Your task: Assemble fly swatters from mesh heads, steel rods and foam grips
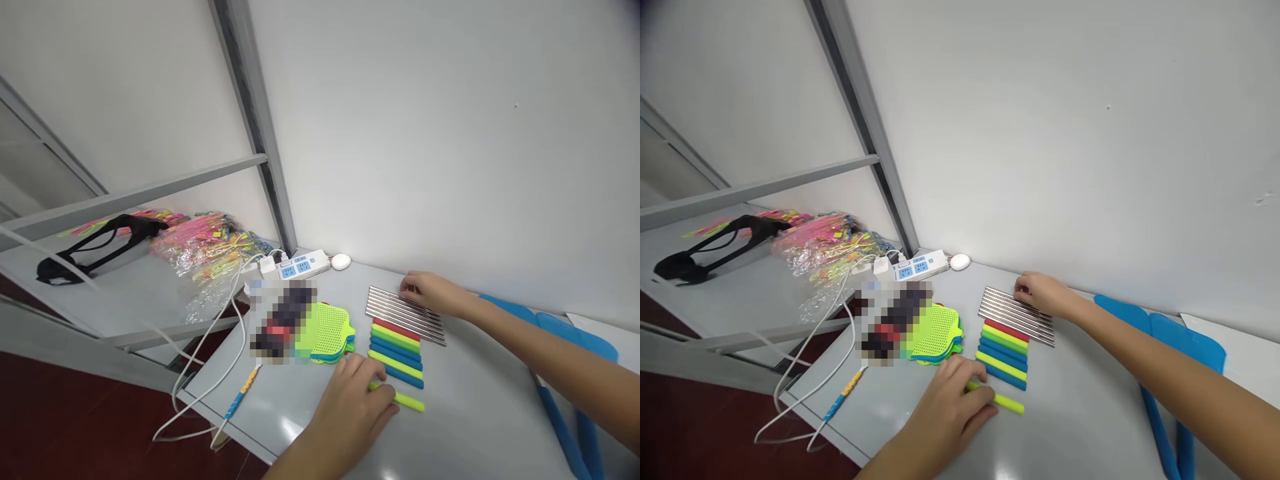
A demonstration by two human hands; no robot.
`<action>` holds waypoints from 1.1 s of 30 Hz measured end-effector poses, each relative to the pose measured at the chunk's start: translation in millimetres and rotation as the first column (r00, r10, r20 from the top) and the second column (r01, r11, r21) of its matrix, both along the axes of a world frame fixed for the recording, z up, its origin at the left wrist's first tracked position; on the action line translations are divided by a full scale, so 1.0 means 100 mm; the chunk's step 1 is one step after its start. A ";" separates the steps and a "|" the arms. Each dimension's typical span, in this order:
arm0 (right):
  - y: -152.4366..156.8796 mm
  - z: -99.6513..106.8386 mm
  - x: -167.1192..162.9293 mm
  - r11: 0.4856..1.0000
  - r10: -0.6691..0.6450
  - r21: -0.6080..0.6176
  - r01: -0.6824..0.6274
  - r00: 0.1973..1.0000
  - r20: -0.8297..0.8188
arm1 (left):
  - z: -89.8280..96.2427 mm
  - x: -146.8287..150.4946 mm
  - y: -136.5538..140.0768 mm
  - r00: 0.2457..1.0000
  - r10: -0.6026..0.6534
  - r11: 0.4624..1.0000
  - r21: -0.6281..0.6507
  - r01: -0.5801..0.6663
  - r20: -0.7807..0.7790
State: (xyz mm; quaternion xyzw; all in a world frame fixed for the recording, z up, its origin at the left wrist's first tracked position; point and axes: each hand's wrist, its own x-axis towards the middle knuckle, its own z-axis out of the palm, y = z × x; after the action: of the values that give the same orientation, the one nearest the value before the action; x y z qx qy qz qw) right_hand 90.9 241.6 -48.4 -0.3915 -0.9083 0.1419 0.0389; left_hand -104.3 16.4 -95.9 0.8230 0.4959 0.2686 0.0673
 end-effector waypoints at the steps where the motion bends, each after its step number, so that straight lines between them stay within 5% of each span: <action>1: 0.02 -0.02 -0.02 1.000 0.003 -0.010 -0.003 1.000 0.002 | 0.00 0.00 0.01 1.000 -0.004 1.000 -0.003 0.004 0.001; 11: 0.06 -0.15 -0.03 0.999 0.025 0.019 -0.025 0.999 0.048 | -0.16 0.03 0.05 0.996 -0.041 0.999 -0.021 0.040 -0.073; 19: -0.07 -0.09 0.18 0.979 -0.160 0.134 0.153 0.986 0.041 | -0.06 0.00 0.00 0.997 -0.062 0.991 -0.120 0.056 -0.046; 24: -0.62 0.23 0.56 0.930 -0.271 0.223 0.291 0.955 -0.117 | 0.10 -0.05 -0.06 0.982 0.017 0.985 -0.170 0.015 0.188; 33: -2.03 0.09 1.09 0.926 -0.020 0.373 0.050 0.996 -0.084 | 0.16 0.02 -0.10 0.958 -0.028 1.000 0.001 0.029 0.285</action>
State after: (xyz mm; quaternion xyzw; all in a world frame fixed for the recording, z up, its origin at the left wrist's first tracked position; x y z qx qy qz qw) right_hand 200.0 38.7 -39.1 -0.3872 -0.9093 -0.0196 0.1514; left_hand -101.9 6.2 -80.4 0.7828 0.4695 0.3824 0.1434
